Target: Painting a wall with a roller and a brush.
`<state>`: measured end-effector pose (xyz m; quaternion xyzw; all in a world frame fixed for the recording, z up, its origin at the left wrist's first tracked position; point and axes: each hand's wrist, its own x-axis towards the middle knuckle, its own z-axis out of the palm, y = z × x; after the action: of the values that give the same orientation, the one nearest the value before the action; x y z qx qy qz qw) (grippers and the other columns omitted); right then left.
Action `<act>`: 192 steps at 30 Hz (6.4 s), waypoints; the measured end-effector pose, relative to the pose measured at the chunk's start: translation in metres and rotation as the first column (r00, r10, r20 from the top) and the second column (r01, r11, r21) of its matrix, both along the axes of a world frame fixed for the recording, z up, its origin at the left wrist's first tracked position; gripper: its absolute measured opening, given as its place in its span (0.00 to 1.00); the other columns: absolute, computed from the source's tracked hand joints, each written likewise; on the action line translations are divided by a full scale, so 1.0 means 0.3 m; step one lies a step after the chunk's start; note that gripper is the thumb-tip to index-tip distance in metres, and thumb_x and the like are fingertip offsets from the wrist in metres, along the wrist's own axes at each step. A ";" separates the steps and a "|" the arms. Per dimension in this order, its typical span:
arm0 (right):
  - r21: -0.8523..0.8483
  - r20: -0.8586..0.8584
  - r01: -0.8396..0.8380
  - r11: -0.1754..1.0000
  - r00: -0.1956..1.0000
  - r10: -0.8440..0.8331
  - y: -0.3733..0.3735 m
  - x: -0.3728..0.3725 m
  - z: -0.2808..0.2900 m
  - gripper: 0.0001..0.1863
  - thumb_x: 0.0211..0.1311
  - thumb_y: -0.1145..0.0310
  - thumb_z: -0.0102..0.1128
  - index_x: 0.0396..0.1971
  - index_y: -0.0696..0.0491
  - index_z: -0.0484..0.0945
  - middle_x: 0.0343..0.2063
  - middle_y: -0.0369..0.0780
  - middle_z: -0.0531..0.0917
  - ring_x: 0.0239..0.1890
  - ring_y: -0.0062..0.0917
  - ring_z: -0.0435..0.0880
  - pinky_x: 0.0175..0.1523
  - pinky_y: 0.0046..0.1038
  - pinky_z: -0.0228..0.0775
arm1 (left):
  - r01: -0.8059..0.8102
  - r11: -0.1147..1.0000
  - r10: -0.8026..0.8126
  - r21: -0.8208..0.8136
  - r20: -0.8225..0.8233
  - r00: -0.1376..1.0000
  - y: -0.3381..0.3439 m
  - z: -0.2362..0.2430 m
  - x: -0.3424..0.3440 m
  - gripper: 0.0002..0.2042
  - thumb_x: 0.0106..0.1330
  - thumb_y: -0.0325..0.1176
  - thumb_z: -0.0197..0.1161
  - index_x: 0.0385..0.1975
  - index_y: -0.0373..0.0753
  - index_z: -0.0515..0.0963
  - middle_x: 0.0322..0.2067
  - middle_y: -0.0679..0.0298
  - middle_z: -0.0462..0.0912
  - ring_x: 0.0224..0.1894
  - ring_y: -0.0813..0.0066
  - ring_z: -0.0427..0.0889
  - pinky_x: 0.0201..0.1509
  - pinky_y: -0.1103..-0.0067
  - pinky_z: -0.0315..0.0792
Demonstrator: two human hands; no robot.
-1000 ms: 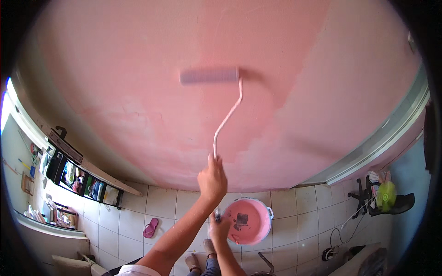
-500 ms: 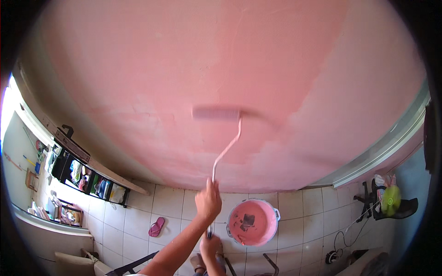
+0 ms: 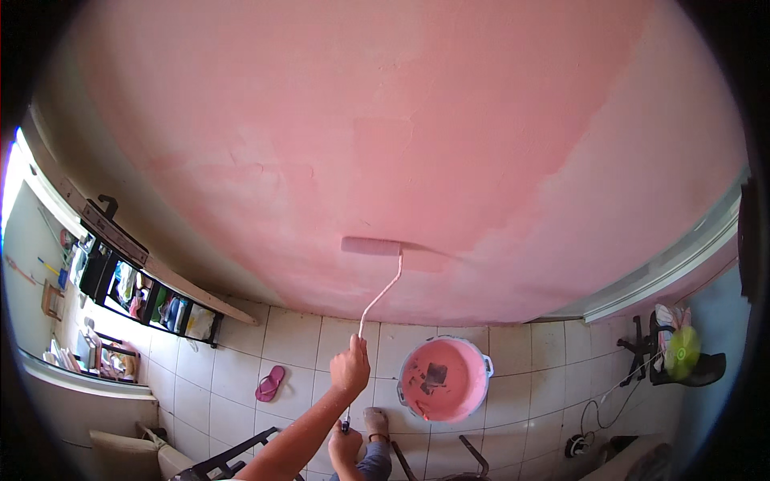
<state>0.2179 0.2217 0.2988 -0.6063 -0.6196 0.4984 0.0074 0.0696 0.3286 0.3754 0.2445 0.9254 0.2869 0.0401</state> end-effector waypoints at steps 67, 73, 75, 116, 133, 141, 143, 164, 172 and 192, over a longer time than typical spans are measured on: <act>-0.012 -0.776 0.118 0.993 0.625 -0.084 0.341 -0.517 1.224 0.28 0.55 0.53 0.56 0.08 0.63 0.67 0.06 0.41 0.69 0.13 0.21 0.63 0.20 0.35 0.54 | 0.167 0.904 0.086 0.393 -0.551 0.830 0.197 1.564 -0.299 0.13 0.67 0.39 0.46 0.47 0.42 0.66 0.11 0.54 0.74 0.14 0.51 0.74 0.16 0.61 0.66; 0.474 -0.397 0.099 0.875 0.911 0.112 0.360 -0.231 0.863 0.28 0.54 0.51 0.53 0.08 0.62 0.72 0.10 0.53 0.73 0.19 0.48 0.77 0.27 0.47 0.63 | 0.041 0.921 0.070 0.388 -0.267 0.961 0.210 1.159 -0.109 0.13 0.66 0.39 0.46 0.45 0.39 0.65 0.14 0.49 0.74 0.18 0.45 0.74 0.20 0.56 0.65; 0.412 -0.163 -0.049 0.910 0.979 0.126 0.283 -0.137 0.792 0.29 0.54 0.49 0.52 0.10 0.63 0.75 0.14 0.55 0.75 0.23 0.49 0.78 0.32 0.47 0.67 | -0.015 0.946 0.080 0.325 -0.189 0.979 0.149 0.977 -0.070 0.14 0.66 0.39 0.46 0.46 0.39 0.63 0.14 0.49 0.74 0.18 0.44 0.74 0.21 0.55 0.66; 0.345 -0.673 -0.167 0.924 0.642 0.367 0.543 -0.214 1.349 0.24 0.55 0.56 0.60 0.06 0.51 0.64 0.03 0.33 0.67 0.06 0.18 0.66 0.14 0.22 0.56 | 0.126 0.882 0.098 0.454 -0.438 0.894 0.299 1.741 -0.164 0.12 0.68 0.41 0.40 0.35 0.37 0.64 0.14 0.50 0.75 0.19 0.43 0.74 0.21 0.55 0.65; 0.090 -0.754 -0.033 0.995 0.651 0.089 0.451 -0.348 1.286 0.24 0.54 0.58 0.59 0.08 0.56 0.63 0.07 0.32 0.63 0.14 0.16 0.58 0.19 0.30 0.50 | 0.105 0.920 0.105 0.378 -0.493 0.864 0.347 1.640 -0.251 0.11 0.67 0.37 0.45 0.40 0.37 0.65 0.12 0.54 0.74 0.15 0.50 0.74 0.16 0.59 0.65; 0.200 -0.855 -0.040 0.979 0.481 0.194 0.528 -0.490 1.645 0.25 0.56 0.55 0.58 0.08 0.54 0.61 0.07 0.31 0.61 0.13 0.16 0.57 0.18 0.28 0.49 | 0.150 0.887 0.225 0.437 -0.691 0.687 0.382 2.075 -0.328 0.11 0.68 0.39 0.42 0.37 0.37 0.66 0.14 0.55 0.76 0.18 0.52 0.77 0.19 0.61 0.68; 0.222 -0.855 -0.148 0.964 0.445 0.265 0.541 -0.435 1.751 0.25 0.59 0.52 0.54 0.09 0.52 0.61 0.06 0.31 0.63 0.11 0.16 0.61 0.17 0.25 0.51 | 0.156 0.887 0.211 0.434 -0.684 0.699 0.357 2.134 -0.292 0.12 0.68 0.39 0.41 0.37 0.37 0.65 0.15 0.55 0.76 0.20 0.51 0.77 0.20 0.60 0.68; 0.229 -0.896 -0.276 0.934 0.316 0.313 0.729 -0.177 1.649 0.29 0.65 0.46 0.38 0.09 0.50 0.59 0.05 0.34 0.60 0.07 0.18 0.58 0.15 0.20 0.51 | 0.261 0.812 0.085 0.522 -0.548 0.832 0.579 2.086 -0.137 0.11 0.68 0.39 0.42 0.30 0.38 0.65 0.15 0.49 0.74 0.19 0.43 0.73 0.23 0.55 0.64; 0.082 -0.885 -0.262 0.962 0.425 0.191 0.638 -0.102 1.482 0.29 0.63 0.44 0.39 0.09 0.49 0.60 0.05 0.34 0.62 0.07 0.17 0.59 0.15 0.20 0.51 | 0.215 0.886 0.025 0.411 -0.505 0.863 0.557 1.883 -0.090 0.13 0.68 0.41 0.40 0.31 0.37 0.65 0.16 0.50 0.76 0.22 0.46 0.77 0.25 0.57 0.68; -0.040 -0.760 -0.294 0.955 0.630 0.162 0.473 0.269 0.693 0.29 0.64 0.46 0.40 0.08 0.50 0.62 0.04 0.32 0.63 0.08 0.17 0.61 0.17 0.20 0.50 | 0.071 0.980 -0.033 0.185 -0.200 0.979 0.448 0.959 0.128 0.12 0.68 0.40 0.41 0.34 0.37 0.65 0.16 0.48 0.76 0.20 0.44 0.76 0.24 0.54 0.67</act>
<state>0.2985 0.3636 0.5068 -0.2622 -0.5909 0.7482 0.1494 0.1079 0.4630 0.6631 0.2985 0.8862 0.3478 -0.0671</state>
